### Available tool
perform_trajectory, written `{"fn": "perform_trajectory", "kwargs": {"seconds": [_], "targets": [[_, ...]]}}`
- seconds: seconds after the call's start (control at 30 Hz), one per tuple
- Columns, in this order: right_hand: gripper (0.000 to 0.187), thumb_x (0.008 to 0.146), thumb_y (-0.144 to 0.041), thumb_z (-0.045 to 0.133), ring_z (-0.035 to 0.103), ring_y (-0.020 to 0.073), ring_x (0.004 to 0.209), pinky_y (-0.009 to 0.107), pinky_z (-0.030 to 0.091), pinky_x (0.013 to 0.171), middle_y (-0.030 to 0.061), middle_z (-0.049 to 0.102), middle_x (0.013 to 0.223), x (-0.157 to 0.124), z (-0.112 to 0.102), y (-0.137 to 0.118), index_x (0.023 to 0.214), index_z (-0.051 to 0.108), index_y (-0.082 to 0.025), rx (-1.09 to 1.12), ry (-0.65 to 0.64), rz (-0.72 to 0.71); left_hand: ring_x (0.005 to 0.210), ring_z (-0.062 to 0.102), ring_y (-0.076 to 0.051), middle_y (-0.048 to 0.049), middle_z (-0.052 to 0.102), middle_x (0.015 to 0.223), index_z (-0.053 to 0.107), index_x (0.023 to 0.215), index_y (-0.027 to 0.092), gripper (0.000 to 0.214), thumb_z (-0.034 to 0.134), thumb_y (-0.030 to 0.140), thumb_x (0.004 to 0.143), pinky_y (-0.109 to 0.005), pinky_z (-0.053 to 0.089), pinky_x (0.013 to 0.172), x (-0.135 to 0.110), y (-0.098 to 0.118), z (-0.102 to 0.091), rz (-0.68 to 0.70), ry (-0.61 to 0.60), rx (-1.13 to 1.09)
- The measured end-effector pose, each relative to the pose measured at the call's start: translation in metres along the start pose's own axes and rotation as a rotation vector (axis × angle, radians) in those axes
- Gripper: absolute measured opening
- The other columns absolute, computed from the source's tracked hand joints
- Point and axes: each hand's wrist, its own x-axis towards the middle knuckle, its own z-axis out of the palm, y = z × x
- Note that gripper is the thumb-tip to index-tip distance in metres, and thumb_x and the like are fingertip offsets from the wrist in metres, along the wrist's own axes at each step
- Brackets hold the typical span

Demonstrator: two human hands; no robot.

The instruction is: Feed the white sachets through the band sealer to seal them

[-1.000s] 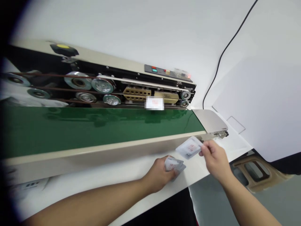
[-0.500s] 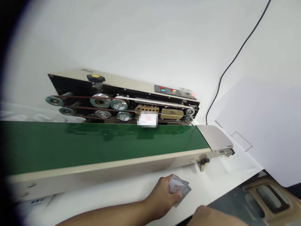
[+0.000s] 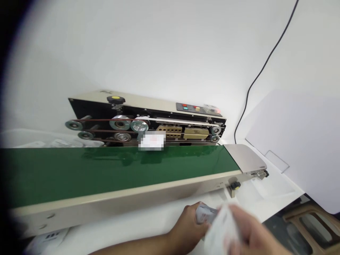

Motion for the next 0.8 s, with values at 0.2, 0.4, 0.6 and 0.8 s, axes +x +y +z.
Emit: {"fn": "perform_trajectory", "kwargs": {"seconds": [0.2,0.4,0.6,0.8], "targets": [[0.010,0.081,-0.024,0.057,0.032,0.0018,0.032,0.012,0.024,0.027,-0.0059,0.045,0.052,0.095,-0.088,-0.021,0.088,0.055,-0.017,0.201,0.715,0.085,0.057,0.048,-0.011,0.0044,0.054,0.061,0.056,0.074,0.017,0.014,0.058,0.015,0.060,-0.020,0.036,0.050,0.003,-0.003,0.001,0.012,-0.009,-0.018],[0.013,0.078,-0.004,0.055,0.040,0.0028,0.036,0.012,0.040,0.034,-0.0039,0.047,0.050,0.156,-0.123,-0.015,0.071,0.050,-0.014,0.300,0.826,0.237,0.053,0.044,-0.010,0.0054,0.051,0.058,0.054,0.073,0.017,0.014,0.056,0.013,0.059,-0.020,0.034,0.048,0.003,-0.002,-0.002,0.016,-0.012,0.011],[0.012,0.079,-0.010,0.059,0.038,0.0032,0.033,0.012,0.035,0.029,-0.0049,0.045,0.046,0.170,-0.116,-0.007,0.071,0.051,-0.014,0.275,0.785,0.294,0.050,0.041,-0.008,0.0066,0.048,0.055,0.053,0.071,0.018,0.013,0.057,0.013,0.059,-0.019,0.031,0.045,0.004,-0.001,-0.004,0.016,-0.039,0.031],[0.013,0.084,-0.011,0.050,0.030,0.0016,0.030,0.010,0.023,0.025,-0.0056,0.043,0.043,0.174,-0.111,-0.012,0.072,0.050,-0.013,0.244,0.761,0.308,0.053,0.043,-0.009,0.0059,0.052,0.057,0.056,0.071,0.017,0.013,0.057,0.014,0.059,-0.019,0.031,0.046,0.002,0.001,-0.004,0.023,-0.026,0.013]]}}
